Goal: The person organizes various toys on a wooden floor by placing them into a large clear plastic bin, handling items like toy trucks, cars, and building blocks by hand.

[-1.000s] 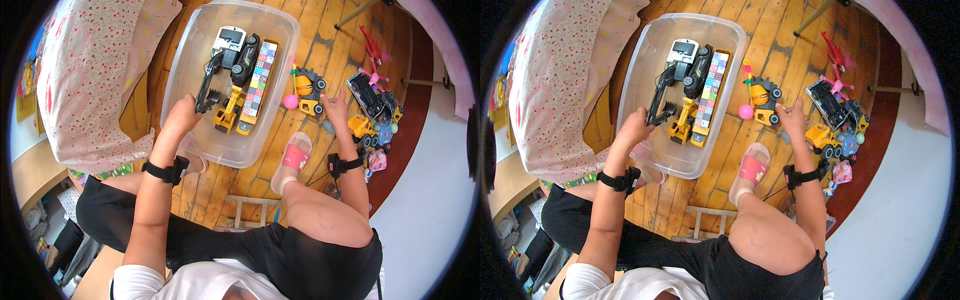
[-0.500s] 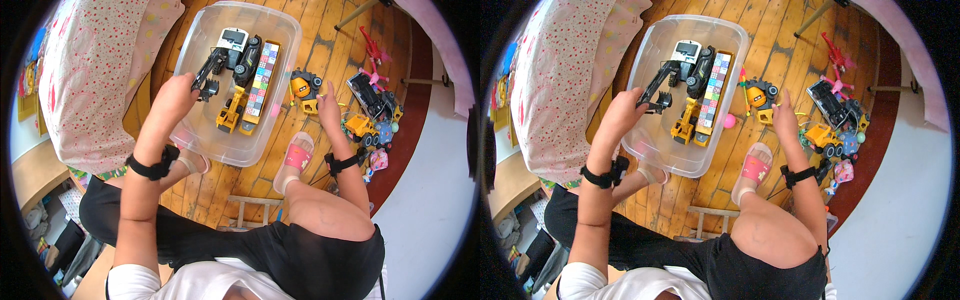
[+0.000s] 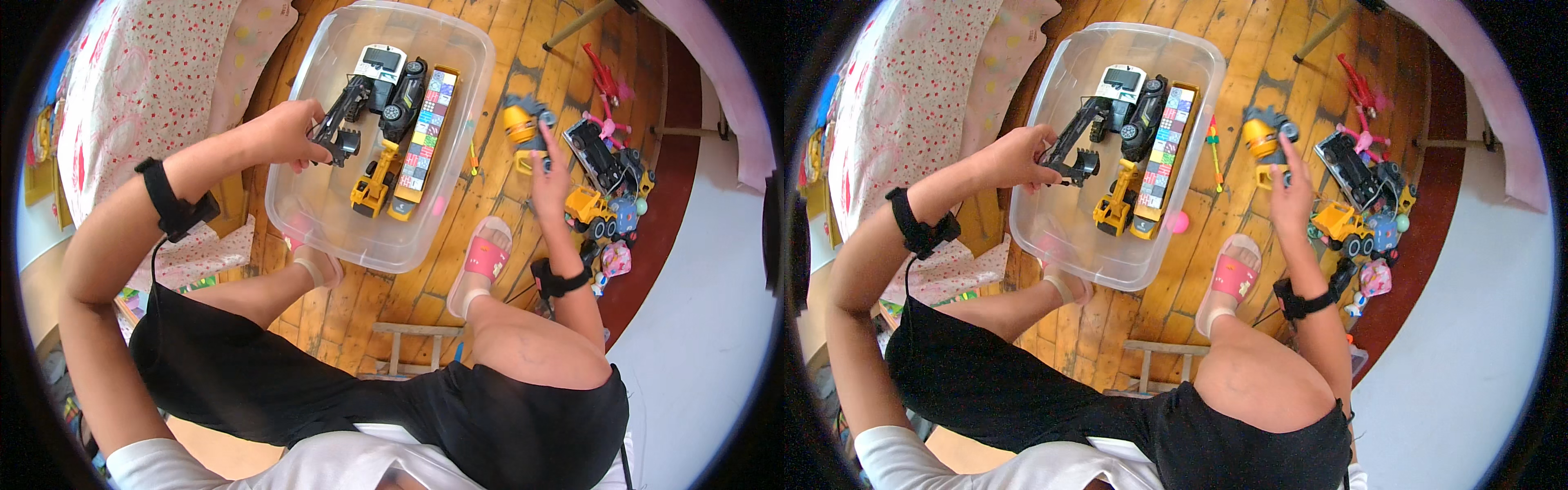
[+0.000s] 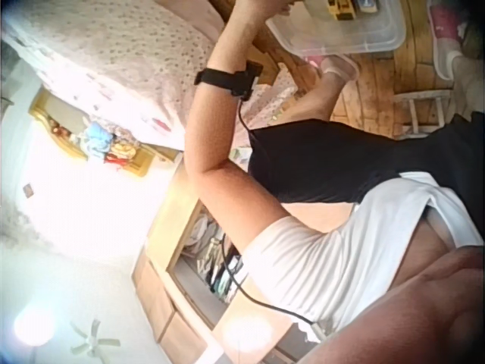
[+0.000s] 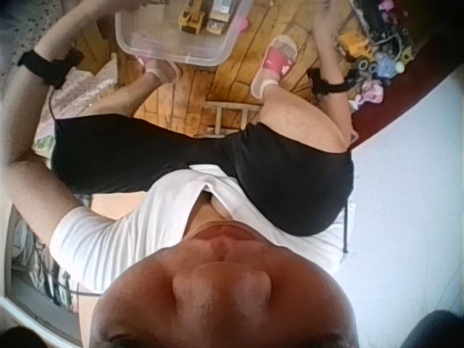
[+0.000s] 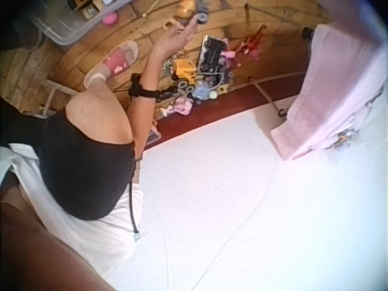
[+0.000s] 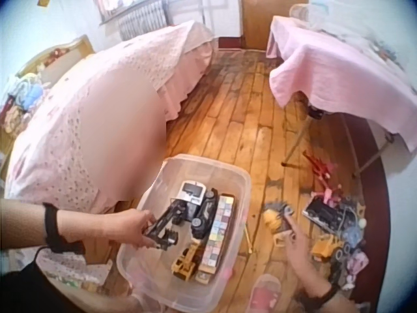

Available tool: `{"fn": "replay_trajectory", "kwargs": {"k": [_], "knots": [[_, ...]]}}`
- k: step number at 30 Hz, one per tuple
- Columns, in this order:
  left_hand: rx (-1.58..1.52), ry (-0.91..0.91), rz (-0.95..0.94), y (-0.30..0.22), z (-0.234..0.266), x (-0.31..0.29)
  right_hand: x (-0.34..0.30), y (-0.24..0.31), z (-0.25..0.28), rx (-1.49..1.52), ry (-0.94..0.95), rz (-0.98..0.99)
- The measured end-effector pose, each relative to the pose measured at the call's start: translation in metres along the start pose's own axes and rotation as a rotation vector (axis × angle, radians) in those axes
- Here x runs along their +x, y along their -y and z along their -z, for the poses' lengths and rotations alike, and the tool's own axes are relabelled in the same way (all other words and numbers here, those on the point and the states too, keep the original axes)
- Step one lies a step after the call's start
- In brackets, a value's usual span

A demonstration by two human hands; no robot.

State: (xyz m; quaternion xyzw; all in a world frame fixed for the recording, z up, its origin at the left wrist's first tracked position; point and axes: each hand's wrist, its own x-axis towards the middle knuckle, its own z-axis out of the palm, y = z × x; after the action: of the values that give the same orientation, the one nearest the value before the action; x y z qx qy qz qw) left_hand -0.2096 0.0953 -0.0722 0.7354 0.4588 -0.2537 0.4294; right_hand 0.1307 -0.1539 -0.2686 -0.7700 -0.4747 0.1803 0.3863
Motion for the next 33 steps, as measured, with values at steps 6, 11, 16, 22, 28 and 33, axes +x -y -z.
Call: {"fn": "replay_trajectory", "kwargs": {"k": [6,11,16,22,28,33], "knots": [[-0.210,0.156,0.153,0.000,0.012,0.007,0.034,0.165,0.066,0.425,0.207,0.058],[-0.206,0.233,0.136,0.003,0.018,0.019,0.040,0.224,0.033,0.594,1.103,-0.004],[-0.193,0.217,0.123,0.003,0.016,0.015,0.009,0.231,-0.053,0.543,1.239,-0.091],[-0.204,0.188,0.045,0.003,0.016,0.016,-0.017,0.259,-0.097,0.432,1.274,-0.030],[-0.275,0.202,-0.009,0.009,0.014,0.020,-0.018,0.262,-0.124,0.876,1.277,-0.652],[-0.249,0.182,-0.041,0.010,0.013,0.019,-0.043,0.267,-0.139,0.905,0.969,-0.832]]}}
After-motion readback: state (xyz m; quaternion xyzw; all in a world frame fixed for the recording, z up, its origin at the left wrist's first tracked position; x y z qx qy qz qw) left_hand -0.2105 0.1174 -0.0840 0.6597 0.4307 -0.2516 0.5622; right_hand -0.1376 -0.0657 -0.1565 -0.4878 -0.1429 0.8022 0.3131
